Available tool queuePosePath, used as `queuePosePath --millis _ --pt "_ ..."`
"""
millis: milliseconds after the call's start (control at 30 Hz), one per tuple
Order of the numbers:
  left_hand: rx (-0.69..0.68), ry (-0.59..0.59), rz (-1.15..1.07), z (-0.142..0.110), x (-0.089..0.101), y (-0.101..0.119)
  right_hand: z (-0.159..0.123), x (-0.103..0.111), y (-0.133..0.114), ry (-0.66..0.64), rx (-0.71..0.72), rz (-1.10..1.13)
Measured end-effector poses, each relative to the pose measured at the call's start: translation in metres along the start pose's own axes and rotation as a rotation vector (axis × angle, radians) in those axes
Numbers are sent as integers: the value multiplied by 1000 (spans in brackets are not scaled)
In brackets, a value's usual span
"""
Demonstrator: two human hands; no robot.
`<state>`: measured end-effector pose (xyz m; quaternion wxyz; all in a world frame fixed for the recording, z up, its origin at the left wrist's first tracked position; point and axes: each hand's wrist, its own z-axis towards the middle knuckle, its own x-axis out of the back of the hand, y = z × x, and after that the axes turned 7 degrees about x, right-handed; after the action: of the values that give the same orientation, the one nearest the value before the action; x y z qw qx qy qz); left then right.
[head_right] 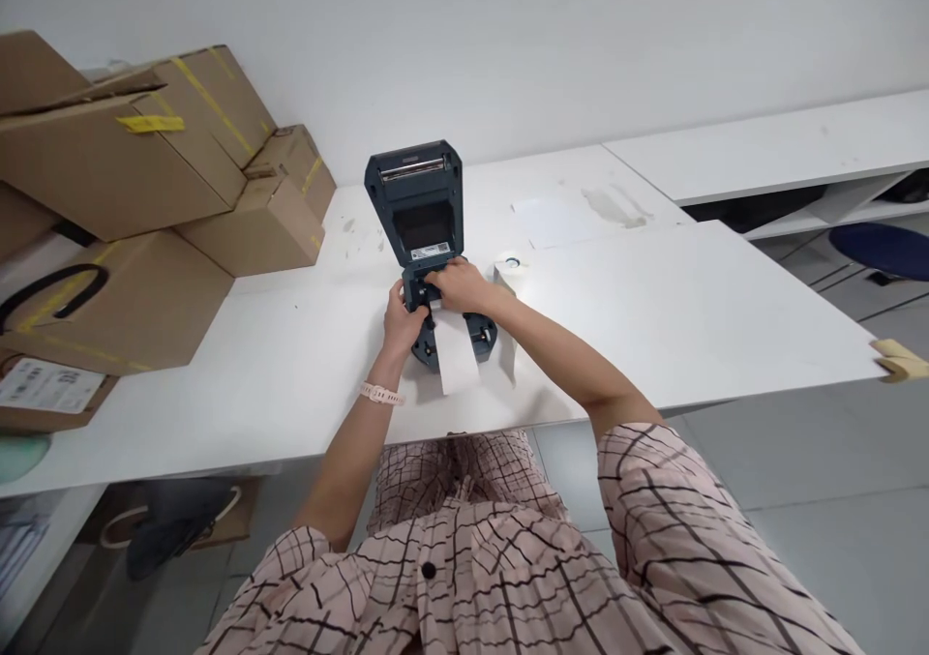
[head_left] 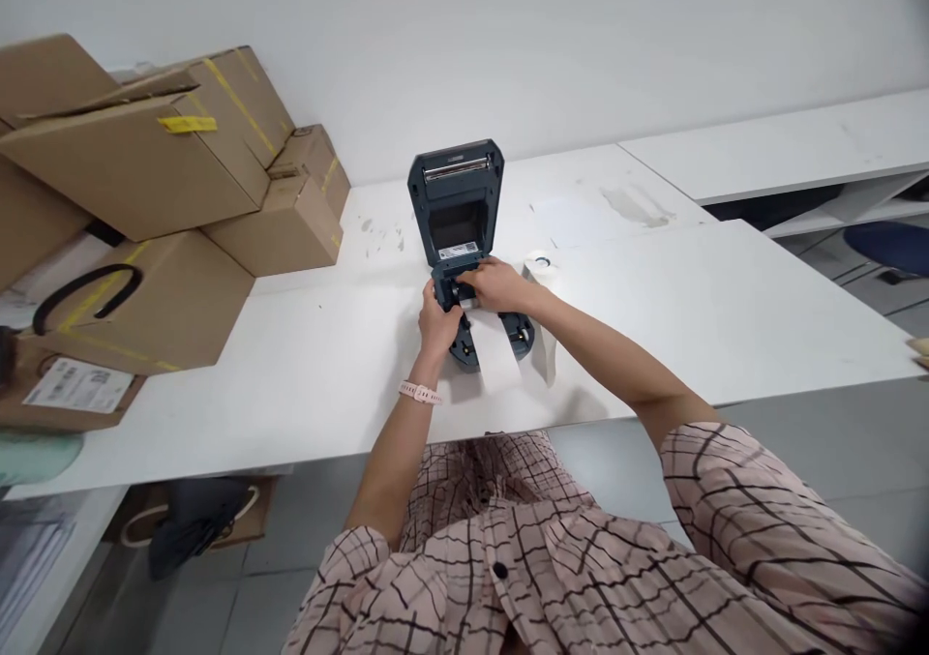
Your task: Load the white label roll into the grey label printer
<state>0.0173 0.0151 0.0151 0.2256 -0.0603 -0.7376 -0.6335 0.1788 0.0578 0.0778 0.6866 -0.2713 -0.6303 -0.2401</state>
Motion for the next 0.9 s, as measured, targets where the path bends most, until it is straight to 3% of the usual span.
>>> queuePosePath --millis 67,167,300,400,500,633,700,767,900 --pt "36 -9 39 0 4 1 4 -4 2 -163 40 -23" --pt "22 -29 61 1 7 1 14 -4 7 -306 88 7" --pt "12 8 17 1 3 -2 24 1 17 -323 141 179" --pt "16 44 -47 1 -1 -6 17 12 29 -312 228 509" --pt "22 43 -121 0 -2 -10 -18 29 43 -179 367 921" --pt "24 24 -191 -4 -2 -13 -104 29 69 210 350 1173" --pt "27 32 -191 -6 -2 -13 -148 13 85 413 236 1216" --pt "30 42 -188 -7 -3 -12 -180 -8 103 534 41 1240" --pt "46 47 -203 -5 -4 -13 -193 -50 131 518 -318 1219"
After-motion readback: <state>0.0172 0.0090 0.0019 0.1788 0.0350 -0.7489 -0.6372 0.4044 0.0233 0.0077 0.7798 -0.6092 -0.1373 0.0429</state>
